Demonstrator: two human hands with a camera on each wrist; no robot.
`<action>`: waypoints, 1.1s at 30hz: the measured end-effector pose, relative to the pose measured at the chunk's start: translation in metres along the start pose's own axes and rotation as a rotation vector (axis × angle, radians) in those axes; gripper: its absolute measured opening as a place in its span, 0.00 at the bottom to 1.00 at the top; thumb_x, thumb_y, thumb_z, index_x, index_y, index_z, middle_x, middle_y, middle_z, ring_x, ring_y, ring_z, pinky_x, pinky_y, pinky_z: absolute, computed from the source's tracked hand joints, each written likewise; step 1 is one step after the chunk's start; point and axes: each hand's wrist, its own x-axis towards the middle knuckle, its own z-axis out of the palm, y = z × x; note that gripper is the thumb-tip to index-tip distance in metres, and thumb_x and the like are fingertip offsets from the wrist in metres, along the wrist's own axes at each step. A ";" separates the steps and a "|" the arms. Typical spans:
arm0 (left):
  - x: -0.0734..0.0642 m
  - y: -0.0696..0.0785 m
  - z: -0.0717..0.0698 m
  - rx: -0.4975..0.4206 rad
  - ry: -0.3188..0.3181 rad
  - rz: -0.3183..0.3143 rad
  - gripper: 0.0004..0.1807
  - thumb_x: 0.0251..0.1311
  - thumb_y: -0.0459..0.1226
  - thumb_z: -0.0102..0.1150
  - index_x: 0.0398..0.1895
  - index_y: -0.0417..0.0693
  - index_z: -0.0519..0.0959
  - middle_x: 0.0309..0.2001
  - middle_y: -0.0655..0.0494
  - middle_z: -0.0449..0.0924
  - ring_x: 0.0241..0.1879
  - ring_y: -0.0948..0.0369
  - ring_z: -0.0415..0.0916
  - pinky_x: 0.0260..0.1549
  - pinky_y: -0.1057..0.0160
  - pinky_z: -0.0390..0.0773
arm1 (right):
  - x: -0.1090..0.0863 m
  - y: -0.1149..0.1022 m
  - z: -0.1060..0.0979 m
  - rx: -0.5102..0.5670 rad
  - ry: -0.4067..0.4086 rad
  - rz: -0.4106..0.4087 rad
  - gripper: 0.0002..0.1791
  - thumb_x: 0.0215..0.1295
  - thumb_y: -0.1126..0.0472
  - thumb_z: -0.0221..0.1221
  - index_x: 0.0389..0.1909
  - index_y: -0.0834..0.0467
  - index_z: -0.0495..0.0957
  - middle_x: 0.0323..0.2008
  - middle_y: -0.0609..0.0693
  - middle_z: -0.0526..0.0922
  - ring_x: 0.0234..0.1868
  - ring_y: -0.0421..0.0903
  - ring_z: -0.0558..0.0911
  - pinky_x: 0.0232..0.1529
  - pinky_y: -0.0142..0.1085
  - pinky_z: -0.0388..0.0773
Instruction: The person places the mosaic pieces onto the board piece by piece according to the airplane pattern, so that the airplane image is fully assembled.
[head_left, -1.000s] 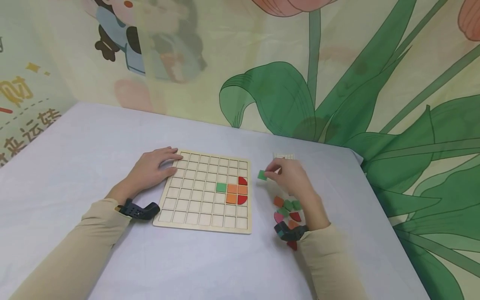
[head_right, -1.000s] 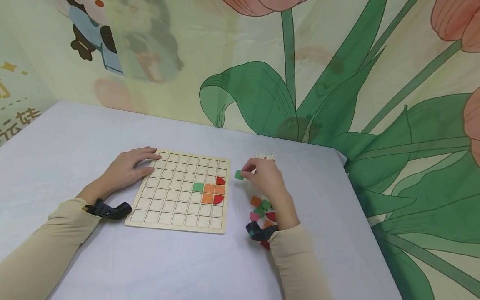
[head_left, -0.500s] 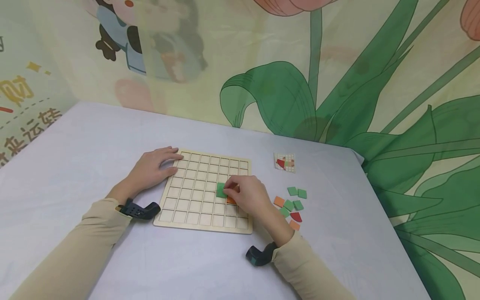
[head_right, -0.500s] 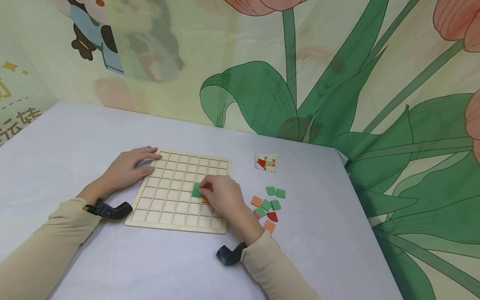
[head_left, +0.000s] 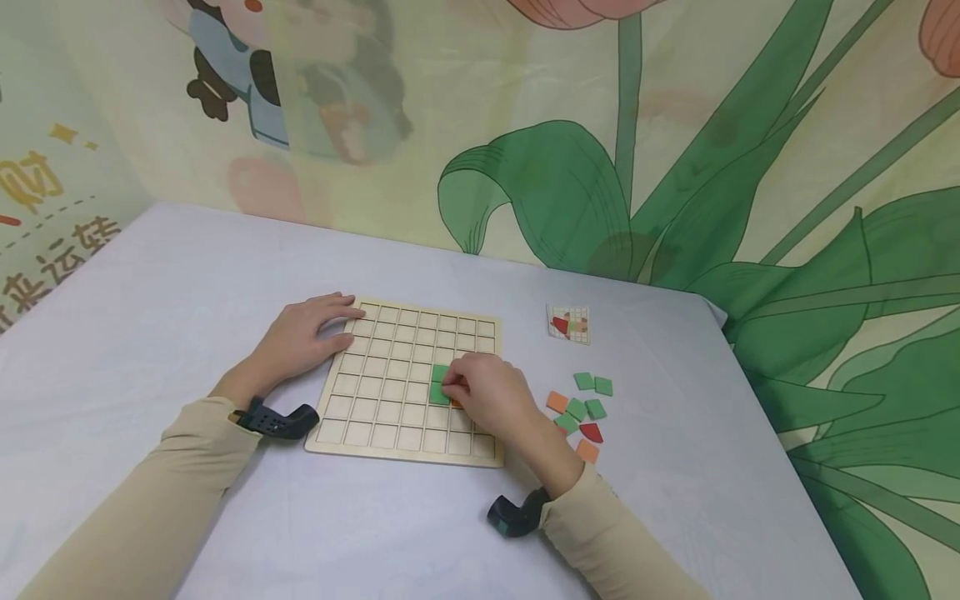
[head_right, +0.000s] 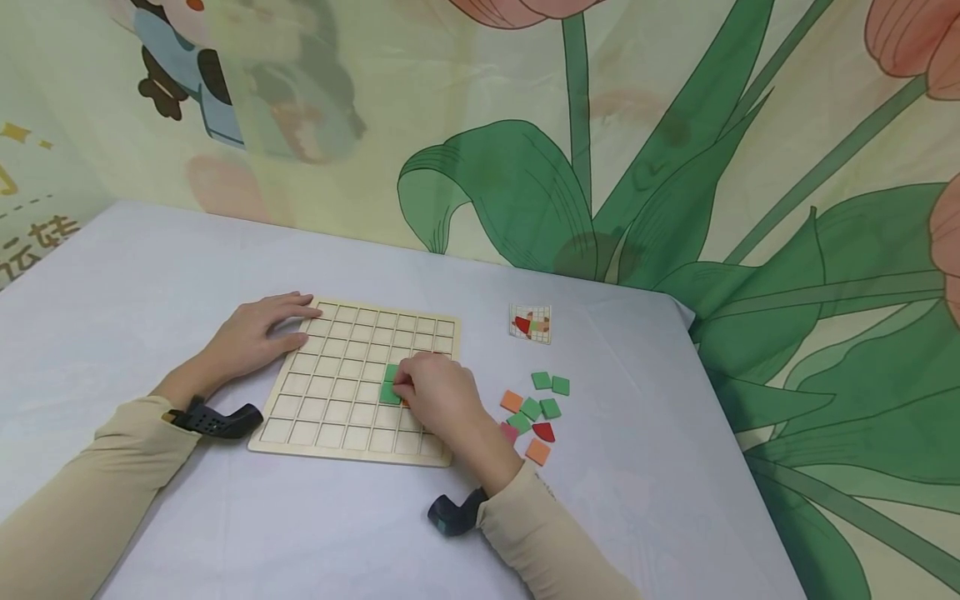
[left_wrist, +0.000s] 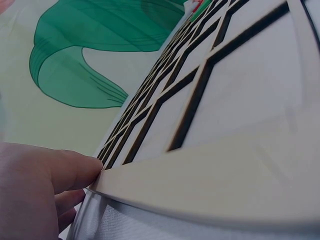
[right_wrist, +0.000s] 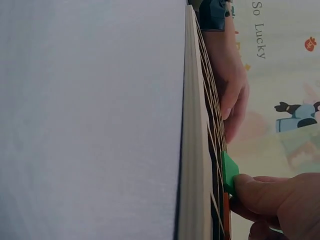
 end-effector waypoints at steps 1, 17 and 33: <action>0.000 0.000 0.000 -0.001 0.000 -0.002 0.22 0.62 0.41 0.53 0.60 0.47 0.75 0.67 0.43 0.66 0.69 0.44 0.58 0.65 0.38 0.53 | 0.000 0.000 0.000 -0.010 0.002 -0.007 0.03 0.60 0.54 0.63 0.31 0.47 0.83 0.30 0.38 0.81 0.31 0.37 0.76 0.32 0.31 0.76; 0.001 -0.002 0.001 -0.005 0.001 0.004 0.22 0.62 0.42 0.53 0.59 0.47 0.75 0.67 0.43 0.66 0.69 0.43 0.57 0.66 0.38 0.53 | 0.000 0.013 -0.013 -0.029 -0.059 -0.033 0.02 0.59 0.55 0.65 0.30 0.47 0.84 0.32 0.39 0.78 0.32 0.38 0.75 0.32 0.31 0.74; 0.000 -0.001 0.000 -0.017 -0.008 -0.008 0.22 0.62 0.42 0.54 0.60 0.48 0.75 0.68 0.44 0.65 0.70 0.44 0.57 0.66 0.38 0.52 | -0.022 0.146 -0.075 -0.006 -0.321 0.411 0.19 0.58 0.57 0.64 0.50 0.56 0.77 0.51 0.60 0.79 0.50 0.55 0.77 0.48 0.49 0.79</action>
